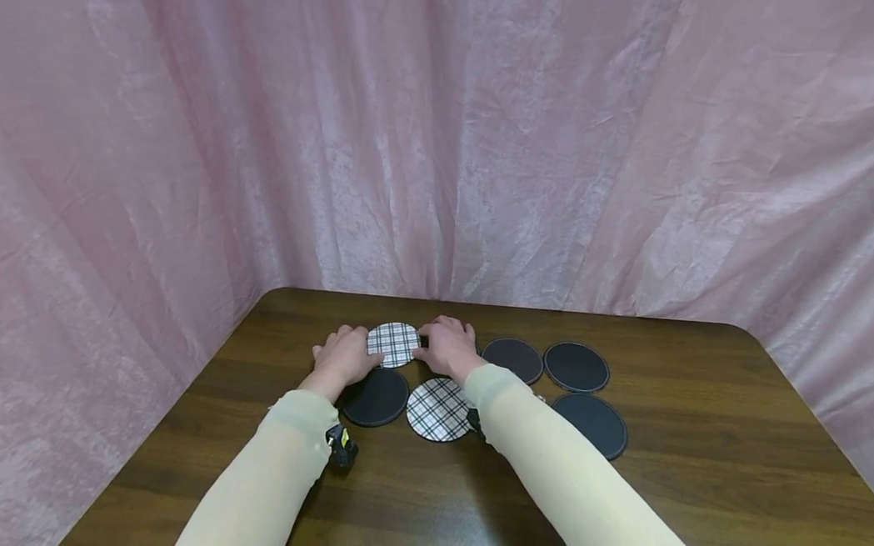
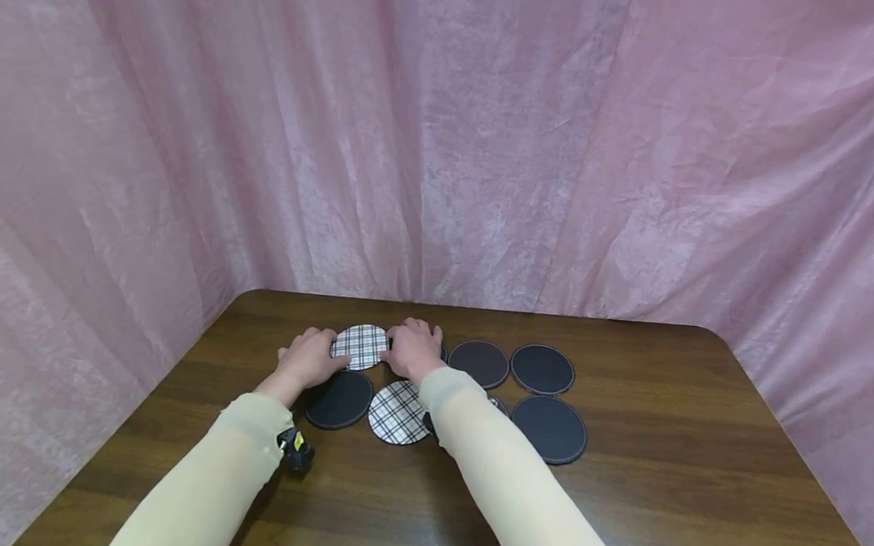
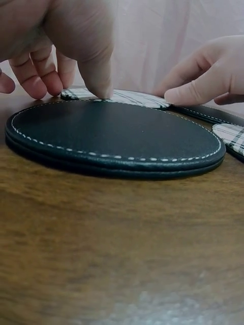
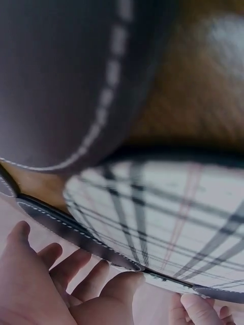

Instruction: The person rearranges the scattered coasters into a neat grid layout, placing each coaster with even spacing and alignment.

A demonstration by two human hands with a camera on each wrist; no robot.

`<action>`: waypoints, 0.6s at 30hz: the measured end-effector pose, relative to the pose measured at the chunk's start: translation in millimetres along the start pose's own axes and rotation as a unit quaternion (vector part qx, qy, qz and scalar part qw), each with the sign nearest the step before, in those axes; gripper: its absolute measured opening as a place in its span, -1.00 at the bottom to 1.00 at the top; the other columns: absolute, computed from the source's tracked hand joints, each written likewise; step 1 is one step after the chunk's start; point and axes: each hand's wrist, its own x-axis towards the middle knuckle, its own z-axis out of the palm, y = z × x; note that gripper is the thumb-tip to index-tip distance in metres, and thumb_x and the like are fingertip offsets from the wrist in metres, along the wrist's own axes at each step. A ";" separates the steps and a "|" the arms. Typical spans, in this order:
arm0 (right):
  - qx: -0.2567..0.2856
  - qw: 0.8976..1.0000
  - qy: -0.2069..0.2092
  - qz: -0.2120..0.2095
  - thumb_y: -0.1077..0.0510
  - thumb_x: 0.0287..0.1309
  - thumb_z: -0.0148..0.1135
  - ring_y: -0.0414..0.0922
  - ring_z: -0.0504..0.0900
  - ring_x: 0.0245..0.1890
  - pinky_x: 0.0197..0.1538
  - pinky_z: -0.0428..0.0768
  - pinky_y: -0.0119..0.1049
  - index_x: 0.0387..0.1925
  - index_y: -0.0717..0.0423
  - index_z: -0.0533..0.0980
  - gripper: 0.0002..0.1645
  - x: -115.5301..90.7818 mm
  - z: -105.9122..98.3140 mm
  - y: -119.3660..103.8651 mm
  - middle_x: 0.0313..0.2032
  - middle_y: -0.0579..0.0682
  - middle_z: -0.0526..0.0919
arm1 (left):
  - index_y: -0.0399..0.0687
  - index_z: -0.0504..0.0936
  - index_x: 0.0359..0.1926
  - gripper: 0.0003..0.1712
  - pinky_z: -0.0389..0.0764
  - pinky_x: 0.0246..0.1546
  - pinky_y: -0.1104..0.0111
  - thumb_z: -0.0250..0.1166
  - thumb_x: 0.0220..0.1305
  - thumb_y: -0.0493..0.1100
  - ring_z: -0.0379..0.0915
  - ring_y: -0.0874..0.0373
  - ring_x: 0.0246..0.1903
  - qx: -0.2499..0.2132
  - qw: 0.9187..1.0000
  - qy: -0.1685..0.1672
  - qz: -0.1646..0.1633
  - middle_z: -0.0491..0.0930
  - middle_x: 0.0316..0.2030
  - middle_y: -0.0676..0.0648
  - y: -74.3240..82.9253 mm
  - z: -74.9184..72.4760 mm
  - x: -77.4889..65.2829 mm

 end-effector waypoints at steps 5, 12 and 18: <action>0.008 1.000 0.021 -0.006 -0.14 0.59 0.34 0.14 0.30 0.61 0.62 0.10 0.31 0.48 0.01 0.59 -0.40 -8.5 -8.3 7.8 0.50 0.08 0.53 | -0.33 0.54 0.45 -0.32 0.32 0.30 -0.38 0.40 0.57 0.05 0.39 -0.40 0.37 -0.004 1.000 -0.005 0.006 0.49 0.35 -0.44 1.1 -1.6 1.7; -0.013 0.998 0.051 -0.040 -0.16 0.61 0.29 0.13 0.33 0.59 0.62 0.12 0.28 0.47 0.06 0.58 -0.38 -26.7 -19.2 28.1 0.47 0.10 0.55 | -0.37 0.52 0.46 -0.30 0.30 0.30 -0.40 0.38 0.58 0.04 0.37 -0.43 0.37 -0.001 1.000 -0.007 0.007 0.47 0.37 -0.47 -9.4 -5.0 3.4; -0.029 0.996 0.064 -0.051 -0.20 0.59 0.31 0.16 0.25 0.64 0.62 0.07 0.34 0.50 0.12 0.54 -0.30 -47.7 -24.8 48.3 0.49 0.13 0.52 | -0.36 0.47 0.51 -0.28 0.27 0.31 -0.42 0.34 0.60 0.05 0.33 -0.45 0.41 -0.009 1.000 -0.002 0.015 0.42 0.41 -0.49 -16.5 -5.0 2.0</action>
